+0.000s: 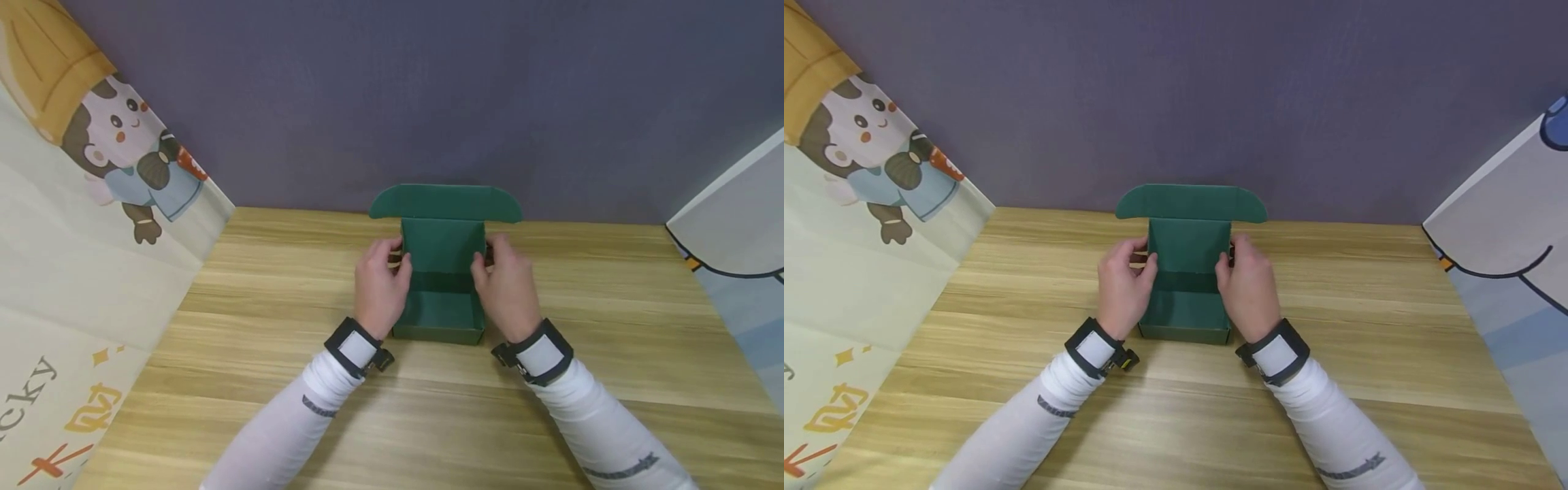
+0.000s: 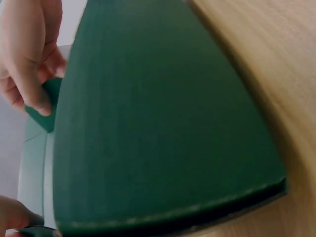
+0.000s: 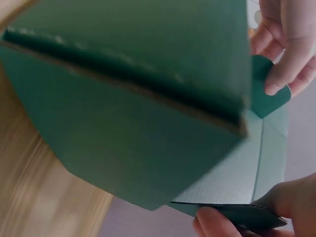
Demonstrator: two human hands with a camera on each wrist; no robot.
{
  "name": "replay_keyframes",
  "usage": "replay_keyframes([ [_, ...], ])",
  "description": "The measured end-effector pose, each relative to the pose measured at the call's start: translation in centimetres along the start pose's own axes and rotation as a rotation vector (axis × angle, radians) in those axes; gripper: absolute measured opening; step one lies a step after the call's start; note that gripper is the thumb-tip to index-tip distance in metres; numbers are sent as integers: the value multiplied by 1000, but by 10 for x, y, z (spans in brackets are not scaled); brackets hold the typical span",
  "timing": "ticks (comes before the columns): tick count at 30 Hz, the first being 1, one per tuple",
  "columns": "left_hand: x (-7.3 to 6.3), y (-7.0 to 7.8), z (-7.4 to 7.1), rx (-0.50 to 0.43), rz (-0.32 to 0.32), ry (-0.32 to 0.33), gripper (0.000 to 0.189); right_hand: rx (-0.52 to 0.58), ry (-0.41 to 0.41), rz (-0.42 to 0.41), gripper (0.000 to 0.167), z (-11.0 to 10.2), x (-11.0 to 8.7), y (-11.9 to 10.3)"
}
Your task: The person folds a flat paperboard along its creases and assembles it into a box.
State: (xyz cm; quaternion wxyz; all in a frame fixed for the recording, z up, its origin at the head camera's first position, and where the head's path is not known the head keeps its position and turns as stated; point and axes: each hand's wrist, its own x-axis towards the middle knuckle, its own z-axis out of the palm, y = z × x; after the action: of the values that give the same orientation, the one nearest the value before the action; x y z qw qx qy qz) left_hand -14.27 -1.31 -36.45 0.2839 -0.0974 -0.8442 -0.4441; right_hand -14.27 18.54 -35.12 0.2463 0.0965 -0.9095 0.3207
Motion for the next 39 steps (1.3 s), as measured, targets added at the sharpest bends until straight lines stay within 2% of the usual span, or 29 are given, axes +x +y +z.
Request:
replay_keyframes([
  [10, -5, -2, 3, -56, 20, 53, 22, 30, 73, -69, 21, 5, -3, 4],
  [26, -7, -13, 1, -187, -9, 44, 28, 132, 20, -62, 31, 6, -7, 14],
  [32, -9, -18, -2, -217, -15, 9, 30, 188, -7, -64, 33, 1, -11, 17],
  [39, -10, -27, -9, -301, 13, -71, 29, 289, -43, -67, 32, -3, -16, 27],
])
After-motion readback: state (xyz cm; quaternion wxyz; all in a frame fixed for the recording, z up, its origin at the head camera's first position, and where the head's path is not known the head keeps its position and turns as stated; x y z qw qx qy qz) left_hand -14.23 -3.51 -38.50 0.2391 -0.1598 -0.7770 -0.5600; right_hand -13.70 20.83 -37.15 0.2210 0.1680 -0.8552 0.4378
